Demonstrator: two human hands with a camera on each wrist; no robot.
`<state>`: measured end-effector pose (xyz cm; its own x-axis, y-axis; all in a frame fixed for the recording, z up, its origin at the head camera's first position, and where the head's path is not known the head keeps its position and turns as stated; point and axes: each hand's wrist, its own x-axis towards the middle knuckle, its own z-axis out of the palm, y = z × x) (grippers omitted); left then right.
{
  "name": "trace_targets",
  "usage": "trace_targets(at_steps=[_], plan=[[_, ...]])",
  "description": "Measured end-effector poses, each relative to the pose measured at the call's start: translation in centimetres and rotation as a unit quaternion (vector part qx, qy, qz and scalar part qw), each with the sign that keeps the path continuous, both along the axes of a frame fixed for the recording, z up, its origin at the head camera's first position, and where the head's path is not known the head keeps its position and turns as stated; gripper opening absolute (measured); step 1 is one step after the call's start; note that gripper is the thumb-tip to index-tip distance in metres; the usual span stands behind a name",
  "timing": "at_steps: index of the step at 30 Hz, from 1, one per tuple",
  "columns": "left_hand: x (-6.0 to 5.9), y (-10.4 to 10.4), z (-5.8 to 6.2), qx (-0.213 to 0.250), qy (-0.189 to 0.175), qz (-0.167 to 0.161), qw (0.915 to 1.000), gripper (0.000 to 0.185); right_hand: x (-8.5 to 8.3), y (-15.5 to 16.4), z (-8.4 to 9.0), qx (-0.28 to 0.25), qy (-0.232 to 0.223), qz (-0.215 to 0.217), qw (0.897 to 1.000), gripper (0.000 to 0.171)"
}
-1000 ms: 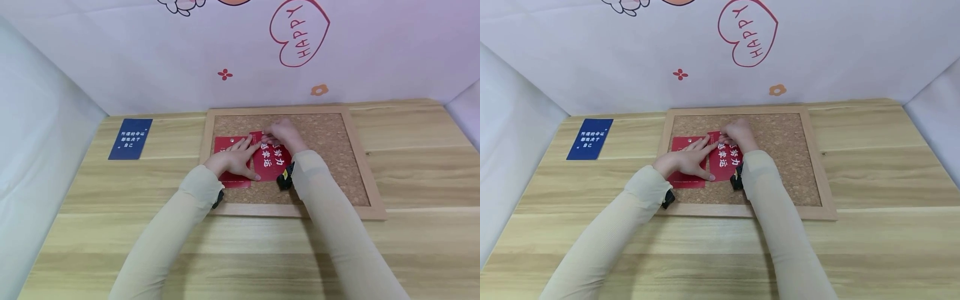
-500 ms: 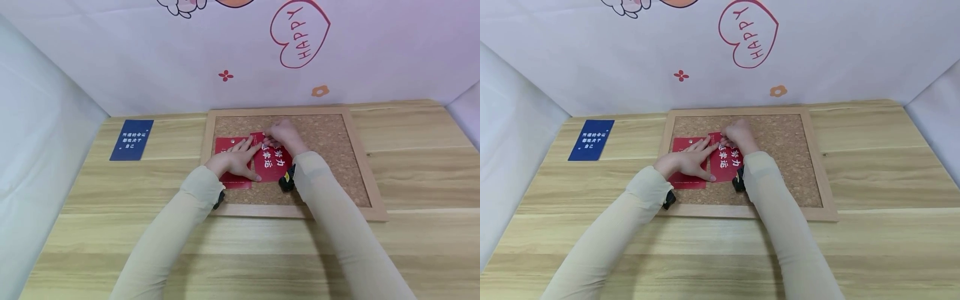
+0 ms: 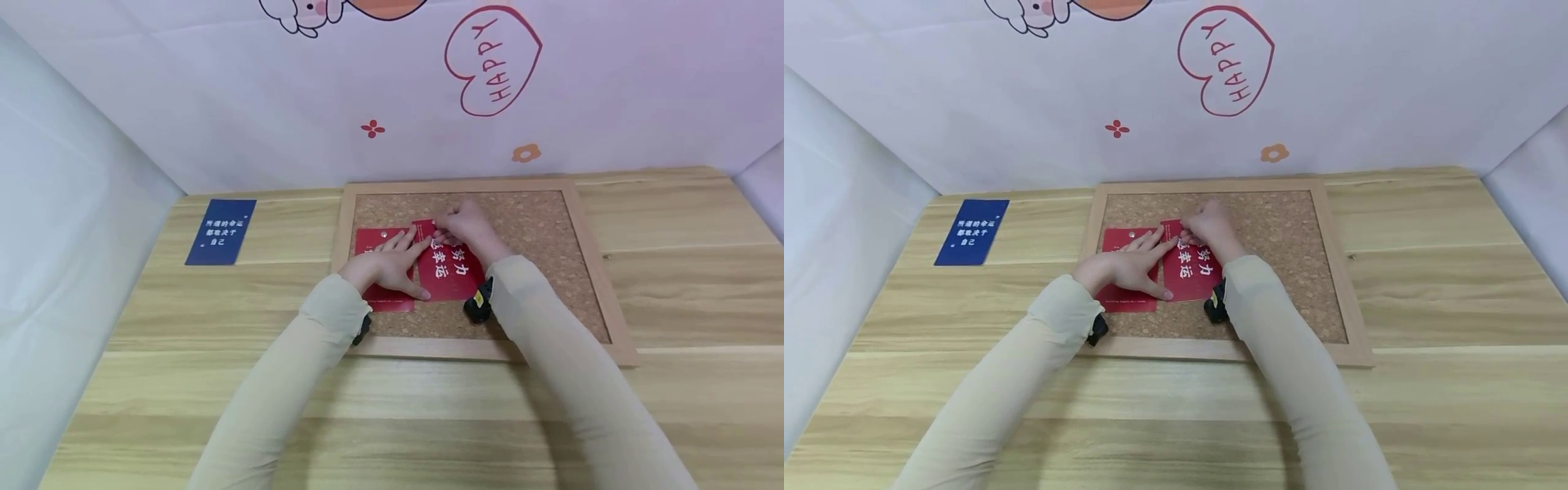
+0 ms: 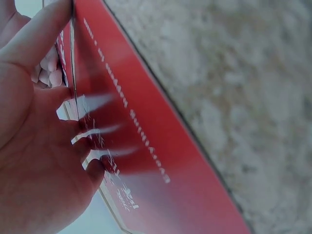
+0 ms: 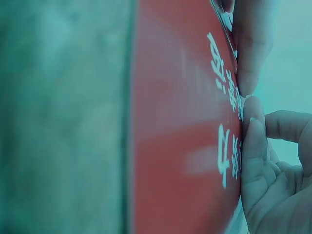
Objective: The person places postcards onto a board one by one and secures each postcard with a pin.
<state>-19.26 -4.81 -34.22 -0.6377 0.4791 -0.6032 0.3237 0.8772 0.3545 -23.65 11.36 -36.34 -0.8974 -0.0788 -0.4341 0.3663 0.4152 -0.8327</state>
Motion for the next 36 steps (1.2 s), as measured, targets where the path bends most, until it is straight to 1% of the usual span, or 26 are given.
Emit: trace_targets(at_steps=[3, 5, 7, 9, 11, 12, 14, 15, 19, 21, 22, 25, 28, 30, 32, 33, 35, 36], plan=[[0.0, 0.1, 0.1, -0.002, 0.002, -0.005, 1.0000, 0.097, 0.1, 0.5, -0.1, 0.003, 0.001, 0.013, 1.000, 0.013], [0.0, 0.0, 0.1, -0.005, 0.003, -0.005, 1.0000, 0.098, 0.3, 0.9, 0.0, 0.022, 0.012, 0.023, 0.999, 0.016], [0.0, 0.0, 0.0, -0.006, 0.004, -0.004, 1.0000, 0.098, 0.6, 1.5, 0.2, 0.069, 0.030, 0.033, 0.997, 0.019], [0.1, 0.0, 0.0, -0.005, 0.003, -0.001, 1.0000, 0.098, 0.9, 2.1, 0.4, 0.123, 0.056, 0.039, 0.990, 0.023], [0.1, -0.1, 0.0, -0.003, 0.002, 0.002, 1.0000, 0.099, 1.0, 2.9, 0.7, 0.172, 0.076, 0.043, 0.981, 0.026], [0.1, -0.1, 0.0, -0.002, 0.001, 0.004, 1.0000, 0.099, 1.0, 3.5, 0.9, 0.200, 0.088, 0.046, 0.975, 0.027], [0.2, -0.1, 0.0, 0.001, -0.001, 0.007, 1.0000, 0.099, 1.1, 4.8, 1.0, 0.238, 0.115, 0.049, 0.963, 0.028], [0.2, 0.0, -0.1, 0.001, -0.001, 0.007, 1.0000, 0.099, 1.1, 5.5, 1.1, 0.249, 0.124, 0.051, 0.959, 0.029], [0.2, 0.0, 0.0, 0.000, 0.002, 0.004, 1.0000, 0.099, 1.1, 8.7, 1.6, 0.301, 0.168, 0.070, 0.936, 0.035], [0.2, 0.1, 0.0, 0.000, 0.003, 0.003, 1.0000, 0.099, 1.0, 10.3, 1.8, 0.311, 0.179, 0.079, 0.930, 0.038], [0.2, 0.1, 0.0, 0.000, 0.003, 0.002, 1.0000, 0.099, 1.0, 11.1, 1.8, 0.321, 0.186, 0.085, 0.925, 0.039], [0.3, 0.2, 0.1, -0.001, 0.001, 0.001, 1.0000, 0.100, 0.9, 13.4, 1.8, 0.344, 0.183, 0.106, 0.915, 0.046], [0.3, 0.2, 0.1, -0.001, -0.001, 0.001, 1.0000, 0.099, 0.9, 15.5, 1.8, 0.370, 0.165, 0.127, 0.906, 0.053], [0.3, 0.2, 0.1, -0.002, -0.001, 0.001, 1.0000, 0.099, 1.0, 16.7, 1.8, 0.377, 0.148, 0.135, 0.904, 0.057], [0.3, 0.2, 0.1, -0.003, -0.001, 0.001, 1.0000, 0.099, 1.0, 17.8, 1.7, 0.386, 0.138, 0.142, 0.901, 0.059], [0.3, 0.2, 0.1, -0.003, -0.001, 0.001, 1.0000, 0.100, 1.0, 18.3, 1.6, 0.387, 0.131, 0.144, 0.901, 0.060], [0.2, 0.1, 0.0, -0.003, -0.002, 0.002, 1.0000, 0.100, 1.1, 19.1, 1.5, 0.391, 0.127, 0.153, 0.898, 0.060], [0.2, 0.2, 0.0, -0.003, -0.002, 0.003, 1.0000, 0.100, 1.2, 19.4, 1.4, 0.388, 0.126, 0.157, 0.899, 0.059]])
